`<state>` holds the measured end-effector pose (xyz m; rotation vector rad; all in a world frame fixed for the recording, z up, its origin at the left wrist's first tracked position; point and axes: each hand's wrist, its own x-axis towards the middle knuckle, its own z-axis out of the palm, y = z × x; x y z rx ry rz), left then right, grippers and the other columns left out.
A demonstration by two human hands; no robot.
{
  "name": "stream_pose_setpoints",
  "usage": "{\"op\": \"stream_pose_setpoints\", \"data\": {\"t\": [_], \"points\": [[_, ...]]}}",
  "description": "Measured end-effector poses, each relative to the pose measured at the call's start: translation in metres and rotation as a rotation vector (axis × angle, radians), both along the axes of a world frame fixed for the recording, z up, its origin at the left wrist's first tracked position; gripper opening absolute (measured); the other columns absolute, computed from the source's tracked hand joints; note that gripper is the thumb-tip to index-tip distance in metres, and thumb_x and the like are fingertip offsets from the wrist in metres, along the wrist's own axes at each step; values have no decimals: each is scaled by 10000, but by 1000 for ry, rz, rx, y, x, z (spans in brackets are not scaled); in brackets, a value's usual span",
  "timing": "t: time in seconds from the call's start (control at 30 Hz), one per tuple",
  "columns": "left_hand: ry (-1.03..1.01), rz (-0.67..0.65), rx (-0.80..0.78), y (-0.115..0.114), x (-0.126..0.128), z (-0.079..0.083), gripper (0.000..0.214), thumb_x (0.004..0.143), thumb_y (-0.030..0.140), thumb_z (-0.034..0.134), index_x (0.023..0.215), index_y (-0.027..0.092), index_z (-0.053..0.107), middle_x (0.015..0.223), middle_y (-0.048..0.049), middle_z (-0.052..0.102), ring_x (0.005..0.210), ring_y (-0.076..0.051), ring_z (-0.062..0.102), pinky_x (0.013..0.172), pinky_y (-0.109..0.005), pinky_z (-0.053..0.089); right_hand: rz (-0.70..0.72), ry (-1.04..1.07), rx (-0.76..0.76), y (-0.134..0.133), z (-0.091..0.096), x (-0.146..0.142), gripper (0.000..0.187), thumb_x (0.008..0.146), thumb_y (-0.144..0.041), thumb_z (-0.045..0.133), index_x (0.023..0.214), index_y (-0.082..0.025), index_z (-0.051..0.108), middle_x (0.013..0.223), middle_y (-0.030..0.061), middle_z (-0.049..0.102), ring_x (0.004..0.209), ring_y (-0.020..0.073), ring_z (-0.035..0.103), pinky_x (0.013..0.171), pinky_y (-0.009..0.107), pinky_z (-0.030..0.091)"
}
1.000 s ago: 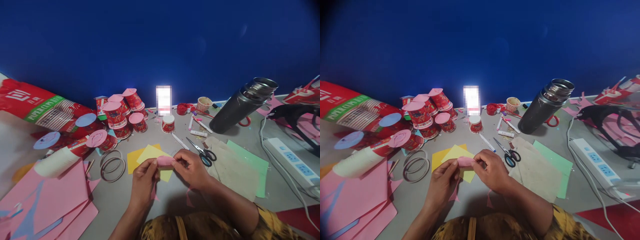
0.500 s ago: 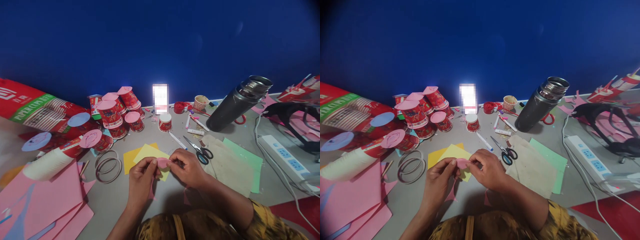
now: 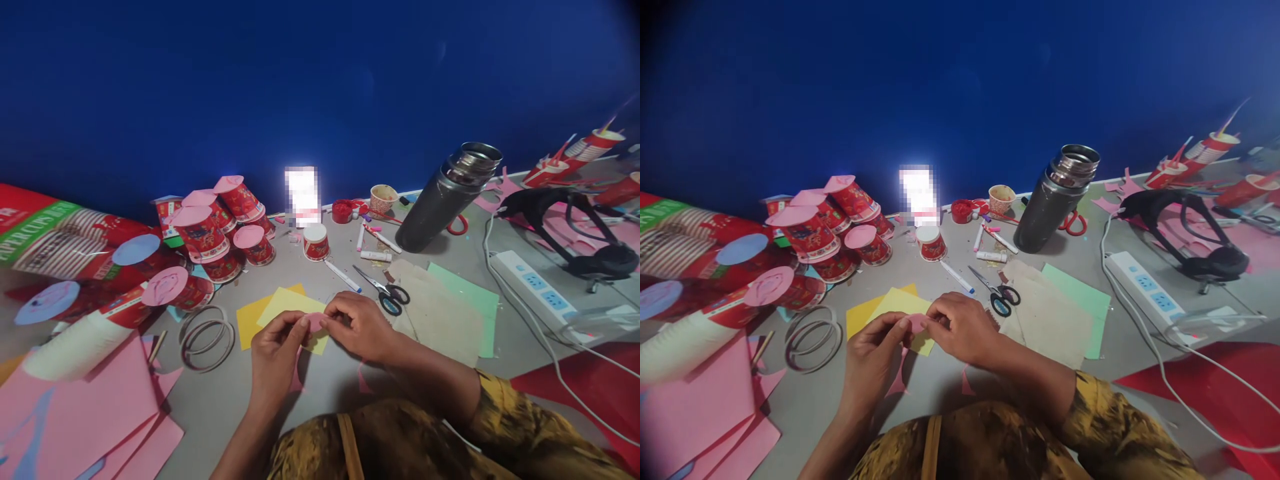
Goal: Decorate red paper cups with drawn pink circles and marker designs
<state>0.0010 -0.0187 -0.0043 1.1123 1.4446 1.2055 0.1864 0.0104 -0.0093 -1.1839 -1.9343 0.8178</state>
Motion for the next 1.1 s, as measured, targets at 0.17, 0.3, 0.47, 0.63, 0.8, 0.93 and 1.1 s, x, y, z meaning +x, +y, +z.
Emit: {"op": "stream_pose_setpoints", "data": {"t": [0.17,0.3,0.47,0.63,0.8,0.93,1.1], "points": [[-22,2,-42,1,1,4,215,767,393,835,714,193,774,611,-3,649,587,-147,544,579,-242,435,3,7,-54,-1,4,0,87,899,-190,749,825,-222,715,787,7,704,746,170,611,714,292,432],[-45,-26,-69,1,2,5,217,746,380,849,696,185,768,598,10,615,567,-126,483,556,-234,385,-6,109,-151,-1,9,-1,62,897,-236,725,839,-218,731,829,10,709,717,150,606,685,273,440],[-262,-71,-117,0,2,-1,353,776,517,828,725,172,771,599,21,533,571,-112,415,537,-223,349,4,342,-382,4,12,0,140,826,-265,682,707,-194,695,668,-23,642,626,128,527,599,254,389],[-389,-71,-119,4,3,4,386,778,564,807,737,181,787,659,-19,593,643,-156,499,601,-255,419,-45,561,-623,8,12,0,195,745,-354,716,653,-186,678,606,-39,588,601,122,483,607,266,378],[-347,-143,-111,3,5,7,363,793,509,815,667,175,747,671,-22,615,676,-160,507,652,-264,434,-18,516,-639,7,16,-1,184,737,-341,705,639,-191,665,598,-48,553,601,122,455,618,275,369],[-383,-137,-195,4,8,2,330,709,408,897,611,154,711,607,6,587,617,-123,477,615,-243,406,26,484,-627,7,15,0,223,755,-373,725,659,-180,665,612,-46,536,619,121,445,623,274,357],[-478,-38,-251,10,14,2,326,604,388,931,606,155,703,604,12,614,593,-114,519,605,-237,431,47,568,-654,9,10,3,559,815,-676,726,602,-201,521,583,-63,409,580,104,339,558,273,249]]}}
